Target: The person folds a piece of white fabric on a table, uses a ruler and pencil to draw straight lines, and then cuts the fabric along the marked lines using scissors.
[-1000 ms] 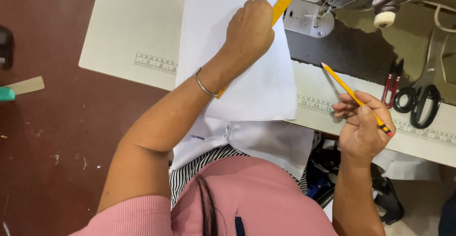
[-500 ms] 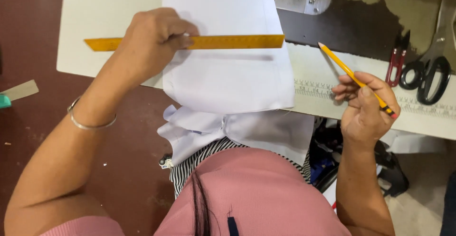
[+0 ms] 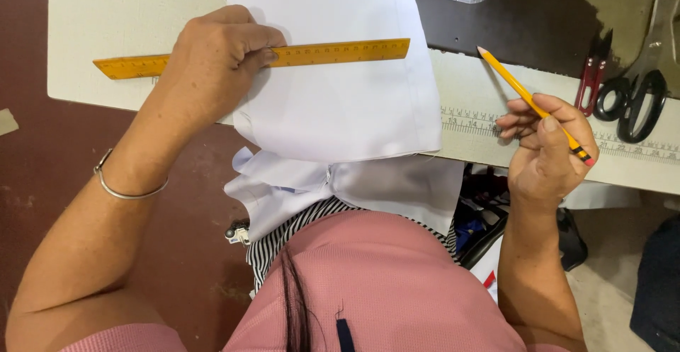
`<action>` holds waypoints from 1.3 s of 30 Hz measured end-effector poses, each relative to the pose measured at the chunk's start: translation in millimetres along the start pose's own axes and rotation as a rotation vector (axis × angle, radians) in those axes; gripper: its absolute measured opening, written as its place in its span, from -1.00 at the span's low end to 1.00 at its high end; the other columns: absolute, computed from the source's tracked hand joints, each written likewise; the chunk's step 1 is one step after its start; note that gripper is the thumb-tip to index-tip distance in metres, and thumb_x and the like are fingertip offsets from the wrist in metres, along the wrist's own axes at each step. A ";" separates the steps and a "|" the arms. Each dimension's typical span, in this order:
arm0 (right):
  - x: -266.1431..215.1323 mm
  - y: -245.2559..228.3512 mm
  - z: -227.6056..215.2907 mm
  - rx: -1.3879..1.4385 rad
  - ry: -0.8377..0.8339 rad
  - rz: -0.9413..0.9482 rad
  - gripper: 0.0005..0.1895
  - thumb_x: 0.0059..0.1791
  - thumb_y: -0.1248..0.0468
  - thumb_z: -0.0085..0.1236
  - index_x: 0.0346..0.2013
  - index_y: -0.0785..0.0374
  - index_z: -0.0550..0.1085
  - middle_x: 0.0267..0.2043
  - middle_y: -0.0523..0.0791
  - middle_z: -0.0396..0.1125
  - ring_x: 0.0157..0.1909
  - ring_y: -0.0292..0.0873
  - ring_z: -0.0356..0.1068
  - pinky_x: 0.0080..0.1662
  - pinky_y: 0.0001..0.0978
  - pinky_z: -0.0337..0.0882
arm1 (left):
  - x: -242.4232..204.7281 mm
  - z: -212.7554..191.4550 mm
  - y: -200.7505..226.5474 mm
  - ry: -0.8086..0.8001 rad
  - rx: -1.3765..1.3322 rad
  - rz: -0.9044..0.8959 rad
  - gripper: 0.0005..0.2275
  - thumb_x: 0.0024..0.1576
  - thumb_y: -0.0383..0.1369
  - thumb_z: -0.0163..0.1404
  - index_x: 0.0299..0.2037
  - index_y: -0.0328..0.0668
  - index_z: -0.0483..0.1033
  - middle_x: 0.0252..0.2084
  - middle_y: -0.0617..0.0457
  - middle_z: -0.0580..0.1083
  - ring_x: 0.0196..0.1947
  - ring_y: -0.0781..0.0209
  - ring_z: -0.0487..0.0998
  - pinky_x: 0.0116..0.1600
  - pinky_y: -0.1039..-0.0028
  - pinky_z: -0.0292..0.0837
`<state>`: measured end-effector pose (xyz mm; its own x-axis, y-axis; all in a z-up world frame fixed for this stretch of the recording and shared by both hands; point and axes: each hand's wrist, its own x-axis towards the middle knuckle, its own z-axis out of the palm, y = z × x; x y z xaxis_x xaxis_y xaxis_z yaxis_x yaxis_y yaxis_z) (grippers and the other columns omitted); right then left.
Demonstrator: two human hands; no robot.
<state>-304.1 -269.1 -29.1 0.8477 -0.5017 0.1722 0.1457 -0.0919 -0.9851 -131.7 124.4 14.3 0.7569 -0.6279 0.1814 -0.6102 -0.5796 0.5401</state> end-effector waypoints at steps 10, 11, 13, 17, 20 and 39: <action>5.5 6.3 -9.4 0.199 0.022 -0.009 -0.79 0.04 0.22 0.17 -0.20 0.23 0.33 -0.44 0.02 0.25 -0.47 -0.09 0.28 -0.38 -0.32 0.34 | -3.1 2.7 -2.5 0.078 0.018 0.081 -0.85 0.11 -0.65 -0.03 -0.28 -0.27 0.59 -0.40 0.00 0.37 -0.45 -0.01 0.44 -0.35 0.29 0.24; 4.7 -1.6 -5.3 0.251 -0.029 -0.038 -0.82 0.09 0.27 0.09 -0.27 0.17 0.25 -0.53 -0.06 0.12 -0.54 -0.15 0.13 -0.40 -0.30 0.26 | -2.4 4.0 -3.5 0.061 0.009 0.058 -0.88 0.10 -0.62 -0.07 -0.38 -0.25 0.52 -0.45 0.03 0.29 -0.51 0.00 0.38 -0.38 0.28 0.17; -8.3 -27.1 22.3 0.260 -0.136 0.046 -0.72 0.02 0.19 0.13 -0.09 0.27 0.34 -0.36 0.00 0.29 -0.45 -0.11 0.30 -0.34 -0.28 0.42 | -3.2 3.6 -2.5 0.064 0.024 0.033 -0.86 0.07 -0.63 -0.11 -0.42 -0.24 0.48 -0.47 0.04 0.24 -0.55 0.01 0.30 -0.42 0.28 0.10; -24.0 -47.5 90.9 0.214 -0.481 0.058 -0.65 -0.03 0.35 0.05 -0.04 0.60 0.45 -0.14 0.22 0.41 -0.16 0.23 0.51 -0.06 -0.06 0.61 | -3.6 8.9 -1.9 0.058 0.059 -0.020 -0.81 0.07 -0.65 -0.18 -0.49 -0.23 0.45 -0.48 0.09 0.19 -0.59 0.07 0.20 -0.50 0.32 0.00; -20.9 -44.8 139.9 0.168 -0.480 0.076 -0.93 0.03 0.39 0.07 -0.30 0.37 0.38 -0.39 0.02 0.34 -0.39 -0.04 0.45 -0.31 -0.44 0.39 | -3.4 14.4 -7.5 0.120 0.077 0.042 -0.77 0.01 -0.66 -0.17 -0.41 -0.20 0.57 -0.50 0.09 0.23 -0.61 0.05 0.26 -0.53 0.30 0.06; -19.8 -32.7 211.8 -0.076 -0.619 -0.150 -0.87 0.12 0.42 0.03 -0.08 0.43 0.48 -0.20 0.00 0.40 -0.16 -0.09 0.53 -0.08 -0.34 0.62 | 0.9 12.6 -12.7 0.091 0.050 0.027 -0.78 0.18 -0.53 -0.12 -0.24 -0.22 0.66 -0.44 0.07 0.34 -0.54 -0.01 0.38 -0.53 0.22 0.18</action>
